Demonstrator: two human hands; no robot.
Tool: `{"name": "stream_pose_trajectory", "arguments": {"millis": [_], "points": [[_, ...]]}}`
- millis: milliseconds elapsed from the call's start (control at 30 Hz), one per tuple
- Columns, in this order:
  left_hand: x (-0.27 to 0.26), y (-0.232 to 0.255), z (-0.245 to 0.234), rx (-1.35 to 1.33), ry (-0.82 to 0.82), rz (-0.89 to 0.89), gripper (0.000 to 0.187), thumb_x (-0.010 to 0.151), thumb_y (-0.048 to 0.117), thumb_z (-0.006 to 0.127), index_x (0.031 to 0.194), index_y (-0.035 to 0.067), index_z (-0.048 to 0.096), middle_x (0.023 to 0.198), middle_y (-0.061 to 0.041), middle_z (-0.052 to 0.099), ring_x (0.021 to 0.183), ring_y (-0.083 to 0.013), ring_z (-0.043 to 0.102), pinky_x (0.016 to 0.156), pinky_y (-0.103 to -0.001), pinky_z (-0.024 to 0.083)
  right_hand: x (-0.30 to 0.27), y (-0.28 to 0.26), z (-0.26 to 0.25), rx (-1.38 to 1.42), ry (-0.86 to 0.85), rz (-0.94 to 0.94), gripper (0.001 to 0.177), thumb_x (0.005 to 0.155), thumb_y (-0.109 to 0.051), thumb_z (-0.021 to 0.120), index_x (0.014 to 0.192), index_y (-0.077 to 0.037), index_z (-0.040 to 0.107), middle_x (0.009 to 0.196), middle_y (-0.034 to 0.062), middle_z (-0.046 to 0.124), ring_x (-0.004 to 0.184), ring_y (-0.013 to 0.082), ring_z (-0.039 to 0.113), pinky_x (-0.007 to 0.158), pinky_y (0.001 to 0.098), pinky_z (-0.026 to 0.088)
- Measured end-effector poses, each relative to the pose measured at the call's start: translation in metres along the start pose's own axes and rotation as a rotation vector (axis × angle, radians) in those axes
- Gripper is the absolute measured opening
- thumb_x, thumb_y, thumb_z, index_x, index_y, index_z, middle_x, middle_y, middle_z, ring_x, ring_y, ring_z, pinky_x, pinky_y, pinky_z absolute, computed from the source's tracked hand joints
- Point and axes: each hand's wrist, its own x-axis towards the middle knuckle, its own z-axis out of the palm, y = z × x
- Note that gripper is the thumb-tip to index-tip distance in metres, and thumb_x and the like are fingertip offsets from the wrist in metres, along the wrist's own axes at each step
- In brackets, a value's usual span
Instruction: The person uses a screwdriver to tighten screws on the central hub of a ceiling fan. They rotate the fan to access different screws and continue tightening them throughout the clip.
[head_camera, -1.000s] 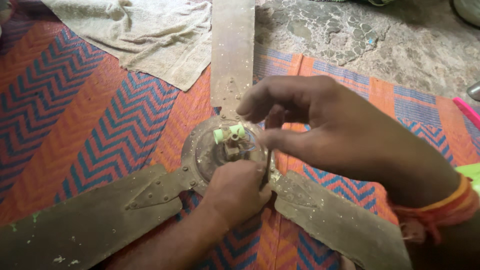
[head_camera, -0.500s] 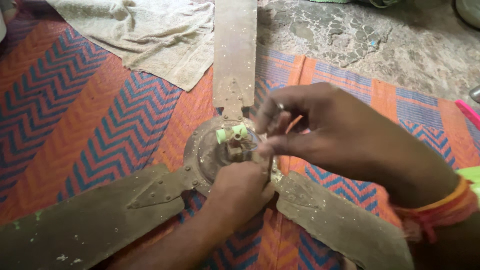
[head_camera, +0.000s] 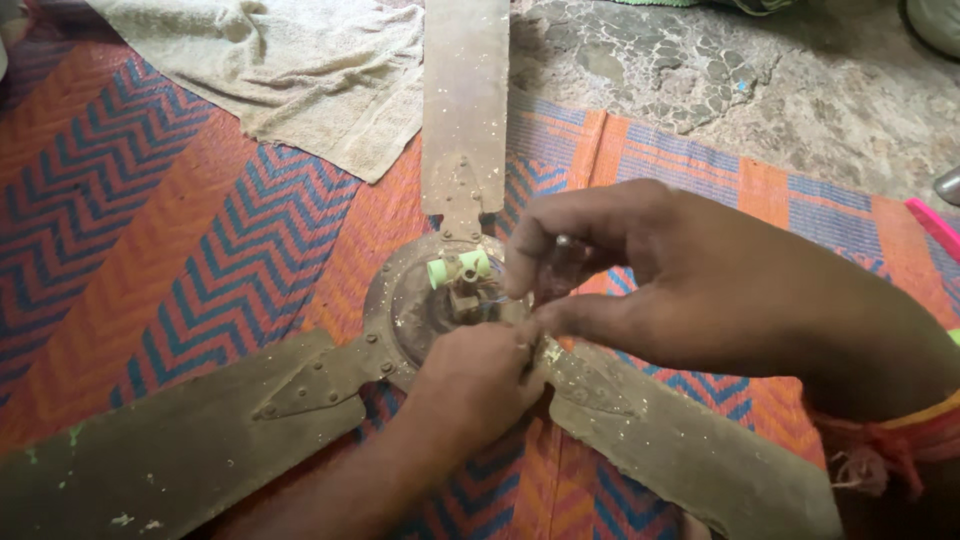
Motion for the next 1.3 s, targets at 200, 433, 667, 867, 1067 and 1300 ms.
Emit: {"name": "stream_pose_trajectory", "arguments": {"millis": [200, 433, 667, 867, 1067, 1300], "points": [[0.002, -0.001, 0.004, 0.010, 0.054, 0.014, 0.023, 0.088, 0.029, 0.064, 0.096, 0.009, 0.072, 0.082, -0.018, 0.072, 0.077, -0.0396, 0.071, 0.071, -0.054, 0.055, 0.003, -0.001, -0.001, 0.123, -0.010, -0.033, 0.016, 0.090, -0.007, 0.071, 0.105, -0.005, 0.074, 0.091, 0.0018, 0.076, 0.089, 0.0106, 0.073, 0.082, 0.0297, 0.061], [0.000, -0.002, 0.006, 0.006, 0.046, -0.011, 0.029, 0.088, 0.034, 0.065, 0.088, 0.006, 0.072, 0.083, -0.018, 0.072, 0.077, -0.0392, 0.071, 0.072, -0.053, 0.055, 0.005, -0.002, 0.006, 0.046, 0.073, -0.074, 0.024, 0.089, -0.007, 0.071, 0.113, -0.008, 0.071, 0.095, -0.0013, 0.078, 0.092, 0.0088, 0.074, 0.083, 0.0271, 0.061], [-0.002, 0.006, -0.015, -0.112, 0.091, -0.047, 0.029, 0.084, 0.034, 0.069, 0.082, 0.006, 0.076, 0.081, -0.019, 0.072, 0.080, -0.0388, 0.071, 0.076, -0.051, 0.055, 0.009, -0.009, 0.011, -0.032, 0.267, -0.122, 0.028, 0.089, -0.002, 0.076, 0.117, -0.004, 0.073, 0.090, 0.0031, 0.076, 0.086, 0.0095, 0.073, 0.079, 0.0269, 0.062], [-0.018, -0.001, -0.052, -0.084, 0.030, -0.264, 0.022, 0.079, 0.030, 0.072, 0.088, 0.010, 0.078, 0.085, -0.018, 0.073, 0.083, -0.0376, 0.071, 0.079, -0.049, 0.055, 0.023, -0.019, 0.035, 0.027, 0.431, -0.251, 0.045, 0.093, -0.006, 0.075, 0.136, -0.007, 0.062, 0.098, 0.0022, 0.074, 0.092, 0.0081, 0.073, 0.085, 0.0260, 0.063], [-0.038, -0.023, -0.069, -0.044, 0.110, -0.288, 0.018, 0.084, 0.024, 0.067, 0.093, 0.010, 0.076, 0.087, -0.017, 0.073, 0.086, -0.0392, 0.070, 0.075, -0.051, 0.054, 0.033, -0.026, 0.062, 0.059, 0.462, -0.328, 0.051, 0.096, -0.001, 0.068, 0.144, -0.009, 0.054, 0.110, 0.0049, 0.074, 0.110, 0.0133, 0.076, 0.095, 0.0287, 0.064], [-0.057, -0.050, -0.043, -0.119, 0.365, -0.181, 0.018, 0.079, 0.022, 0.072, 0.082, 0.005, 0.067, 0.079, -0.018, 0.069, 0.080, -0.0416, 0.067, 0.067, -0.052, 0.052, 0.041, -0.030, 0.088, 0.013, 0.544, -0.320, 0.052, 0.094, -0.003, 0.073, 0.143, -0.010, 0.058, 0.101, 0.0048, 0.075, 0.093, 0.0122, 0.076, 0.084, 0.0273, 0.063]]}}
